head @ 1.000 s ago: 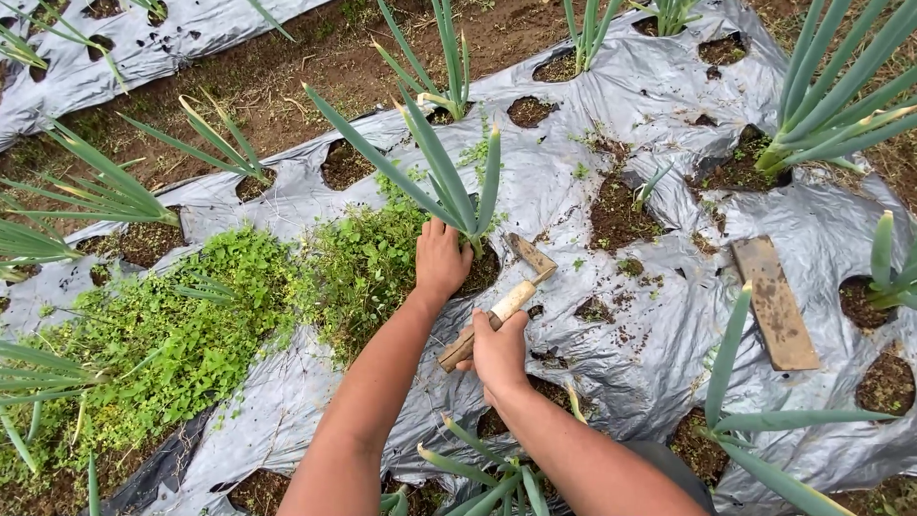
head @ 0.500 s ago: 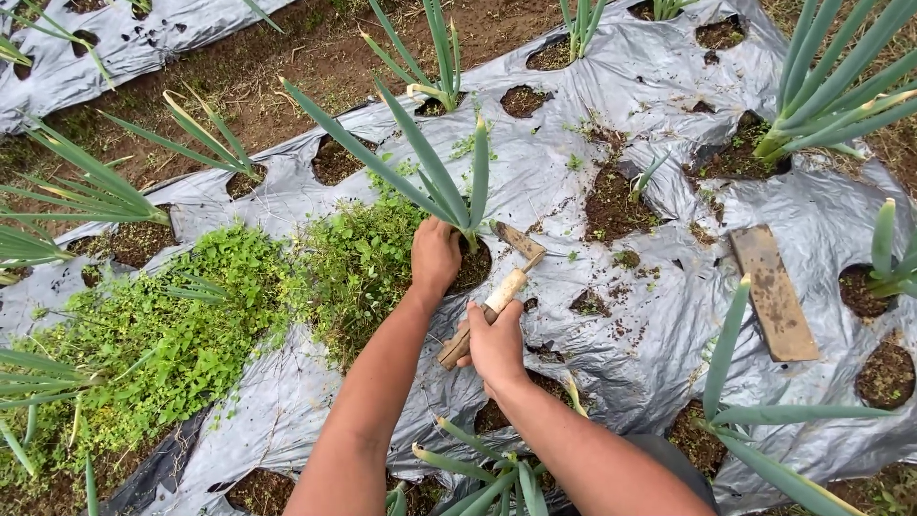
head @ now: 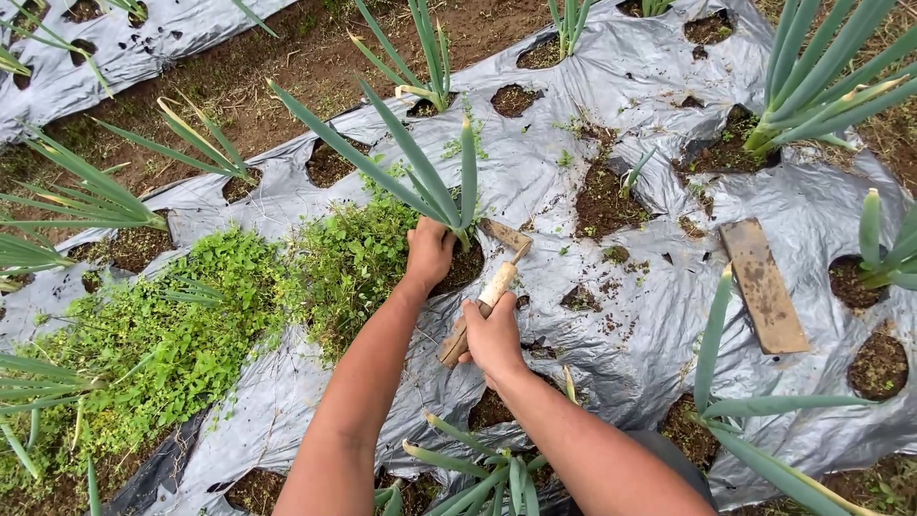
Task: Weeding onion plants in a field using a hand hoe and sharpening the tool with a whetstone.
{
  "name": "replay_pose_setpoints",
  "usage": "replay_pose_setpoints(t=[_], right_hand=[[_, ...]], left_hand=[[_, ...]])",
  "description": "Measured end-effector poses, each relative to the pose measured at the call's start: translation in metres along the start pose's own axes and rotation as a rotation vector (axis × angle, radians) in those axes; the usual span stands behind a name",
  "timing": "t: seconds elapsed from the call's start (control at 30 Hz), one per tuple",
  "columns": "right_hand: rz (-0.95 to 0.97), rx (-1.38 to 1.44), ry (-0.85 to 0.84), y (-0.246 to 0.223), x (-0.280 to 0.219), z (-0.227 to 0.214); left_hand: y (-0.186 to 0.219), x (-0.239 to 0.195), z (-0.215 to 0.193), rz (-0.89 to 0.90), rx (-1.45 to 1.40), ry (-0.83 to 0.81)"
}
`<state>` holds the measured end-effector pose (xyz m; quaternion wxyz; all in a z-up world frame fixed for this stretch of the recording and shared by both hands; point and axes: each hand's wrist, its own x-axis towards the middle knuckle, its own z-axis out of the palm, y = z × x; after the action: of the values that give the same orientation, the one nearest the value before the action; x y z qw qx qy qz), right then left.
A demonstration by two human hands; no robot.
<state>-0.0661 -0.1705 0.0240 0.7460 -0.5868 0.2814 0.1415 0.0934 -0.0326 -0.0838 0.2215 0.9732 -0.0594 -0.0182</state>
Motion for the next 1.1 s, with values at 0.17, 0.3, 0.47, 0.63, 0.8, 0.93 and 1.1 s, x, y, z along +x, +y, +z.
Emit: replay_pose_setpoints(t=[0.17,0.3,0.47,0.63,0.8,0.93,1.1], right_hand=[[-0.026,-0.167,-0.095,-0.009,-0.002,-0.004],[-0.041,-0.241,-0.089,-0.008,0.001,-0.002],[-0.054,-0.435,-0.167,-0.006,0.007,-0.007],[-0.079,-0.527,-0.167,-0.011,0.001,-0.011],[-0.075,-0.530,-0.165,-0.021,-0.010,-0.009],[-0.062,-0.426,-0.140,-0.021,-0.005,-0.010],[-0.029,-0.395,-0.128,-0.027,-0.012,-0.009]], left_hand=[[0.030,0.003,-0.033,-0.089,-0.321,-0.129],[-0.037,0.041,0.024,-0.134,-0.319,-0.155],[-0.071,0.062,0.062,-0.241,-0.399,-0.115],[-0.038,0.050,0.030,-0.269,-0.437,-0.119],[-0.016,0.040,0.007,-0.266,-0.527,-0.075],[0.000,0.026,-0.008,-0.268,-0.623,-0.035],[0.009,0.007,-0.019,-0.282,-0.713,0.007]])
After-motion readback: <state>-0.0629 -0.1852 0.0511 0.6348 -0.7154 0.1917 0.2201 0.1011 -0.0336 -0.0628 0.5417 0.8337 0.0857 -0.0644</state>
